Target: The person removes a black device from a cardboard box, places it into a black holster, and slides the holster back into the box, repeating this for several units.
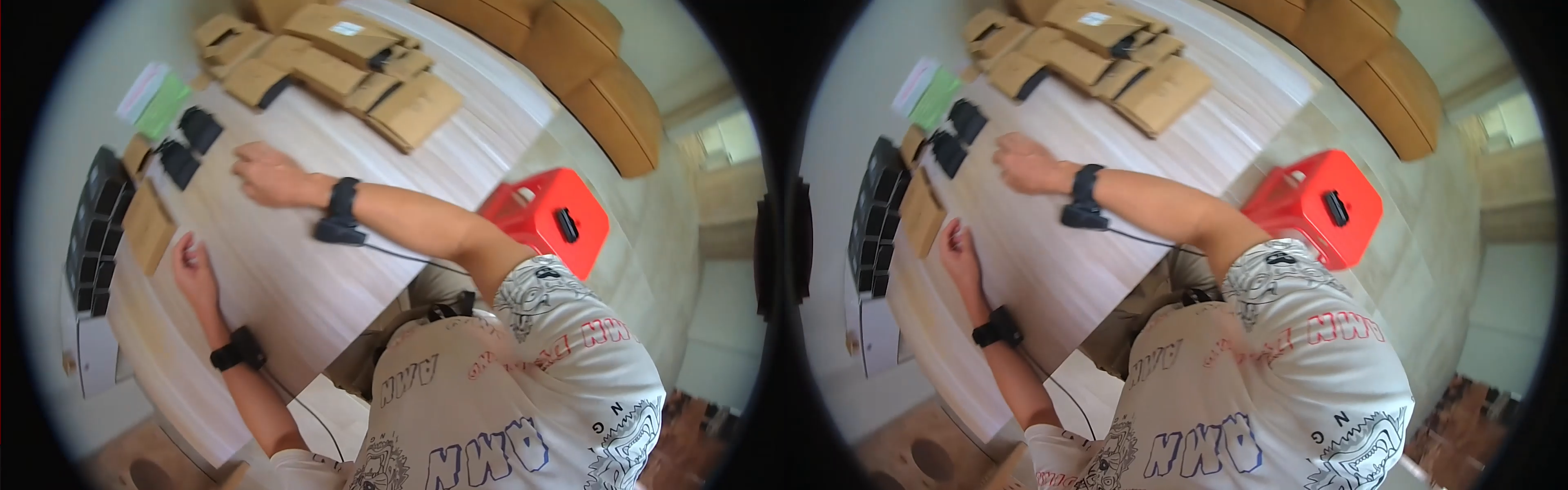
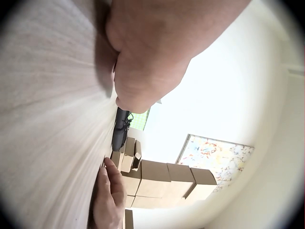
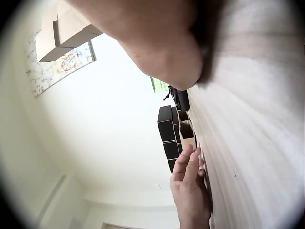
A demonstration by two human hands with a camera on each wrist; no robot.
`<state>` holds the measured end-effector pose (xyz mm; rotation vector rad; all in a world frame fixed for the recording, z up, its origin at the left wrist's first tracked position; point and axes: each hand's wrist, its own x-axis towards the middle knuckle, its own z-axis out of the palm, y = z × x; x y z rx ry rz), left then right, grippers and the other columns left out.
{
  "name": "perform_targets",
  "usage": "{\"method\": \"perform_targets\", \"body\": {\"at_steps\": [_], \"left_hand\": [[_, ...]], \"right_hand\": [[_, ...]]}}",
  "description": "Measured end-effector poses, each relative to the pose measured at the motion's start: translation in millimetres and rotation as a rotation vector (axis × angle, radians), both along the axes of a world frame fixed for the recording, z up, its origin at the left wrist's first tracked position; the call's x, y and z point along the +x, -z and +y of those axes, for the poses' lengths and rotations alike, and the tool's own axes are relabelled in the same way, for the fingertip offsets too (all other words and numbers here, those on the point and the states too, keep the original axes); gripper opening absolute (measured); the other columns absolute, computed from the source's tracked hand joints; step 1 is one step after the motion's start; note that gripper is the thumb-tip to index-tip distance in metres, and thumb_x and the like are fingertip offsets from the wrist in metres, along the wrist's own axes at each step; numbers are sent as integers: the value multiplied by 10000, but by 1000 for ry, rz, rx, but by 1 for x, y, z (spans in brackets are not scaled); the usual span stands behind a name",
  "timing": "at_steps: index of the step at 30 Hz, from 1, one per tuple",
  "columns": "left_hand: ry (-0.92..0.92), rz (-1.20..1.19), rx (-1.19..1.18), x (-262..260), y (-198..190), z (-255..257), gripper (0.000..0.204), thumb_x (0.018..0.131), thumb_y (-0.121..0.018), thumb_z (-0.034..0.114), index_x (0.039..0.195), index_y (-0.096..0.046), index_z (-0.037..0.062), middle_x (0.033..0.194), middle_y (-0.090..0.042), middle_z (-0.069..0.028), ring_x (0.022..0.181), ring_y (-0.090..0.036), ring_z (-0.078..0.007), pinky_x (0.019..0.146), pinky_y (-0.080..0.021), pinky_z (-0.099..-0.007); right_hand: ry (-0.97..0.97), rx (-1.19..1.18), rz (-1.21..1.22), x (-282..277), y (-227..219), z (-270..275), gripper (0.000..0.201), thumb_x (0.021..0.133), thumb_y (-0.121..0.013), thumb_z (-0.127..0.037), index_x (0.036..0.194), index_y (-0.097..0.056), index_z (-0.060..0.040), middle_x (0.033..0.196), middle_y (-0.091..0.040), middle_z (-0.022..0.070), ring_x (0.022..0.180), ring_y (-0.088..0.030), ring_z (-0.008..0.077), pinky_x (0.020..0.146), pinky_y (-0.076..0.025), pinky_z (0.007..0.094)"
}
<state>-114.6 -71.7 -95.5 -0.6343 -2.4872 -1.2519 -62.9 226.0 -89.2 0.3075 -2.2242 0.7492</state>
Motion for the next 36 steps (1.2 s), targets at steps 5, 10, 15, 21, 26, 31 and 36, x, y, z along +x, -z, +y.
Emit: {"method": "perform_targets", "body": {"at_steps": [5,10,15,21,26,31,36], "left_hand": [[27,-88,10,0,-3,4,355,992,-745,132,1334,-702,45,1171,-699,-24,874,-552,-80,780,-479,-254],[-11,9,-35,13,-15,7,352,987,-740,104,1331,-696,37,1177,-694,-36,895,-563,-87,794,-491,-259],[-51,-72,54,28,-28,17,319,984,-736,98,1297,-711,35,1118,-700,-24,909,-566,-90,813,-493,-253],[-46,-73,24,32,-34,22,311,984,-729,89,1292,-715,48,1091,-687,-1,882,-554,-77,765,-471,-234],[-59,-74,16,31,-35,22,309,990,-737,111,1294,-717,52,1072,-687,10,865,-545,-75,755,-466,-233],[-61,22,-42,21,-18,11,306,993,-764,181,1276,-741,69,1042,-708,14,859,-561,-69,780,-494,-252],[-9,-72,21,14,-20,11,349,980,-786,196,1290,-733,43,1093,-730,-15,937,-625,-111,862,-520,-275]], "right_hand": [[-76,-27,-189,4,-10,6,343,855,-730,-176,1132,-708,24,1323,-639,246,1257,-583,414,1101,-477,472],[-49,-19,-218,0,-7,5,341,845,-727,-162,1138,-714,11,1336,-633,256,1292,-566,415,1126,-465,477],[-90,-90,-85,4,-16,7,266,850,-705,-106,1094,-719,-1,1255,-655,226,1239,-586,410,1089,-484,467],[-64,-107,-168,9,-24,8,270,887,-697,-102,1136,-724,2,1320,-650,199,1287,-570,389,1112,-472,460],[-38,-96,-184,7,-24,7,273,891,-694,-111,1138,-724,1,1316,-654,200,1280,-578,384,1107,-473,459],[-47,12,-141,-4,-11,12,269,883,-682,-179,1083,-753,-13,1198,-701,197,1209,-601,392,1067,-488,475],[-83,-32,-53,-8,-7,15,197,884,-641,-107,1027,-697,16,1071,-676,224,1109,-622,418,1003,-500,482]]}}
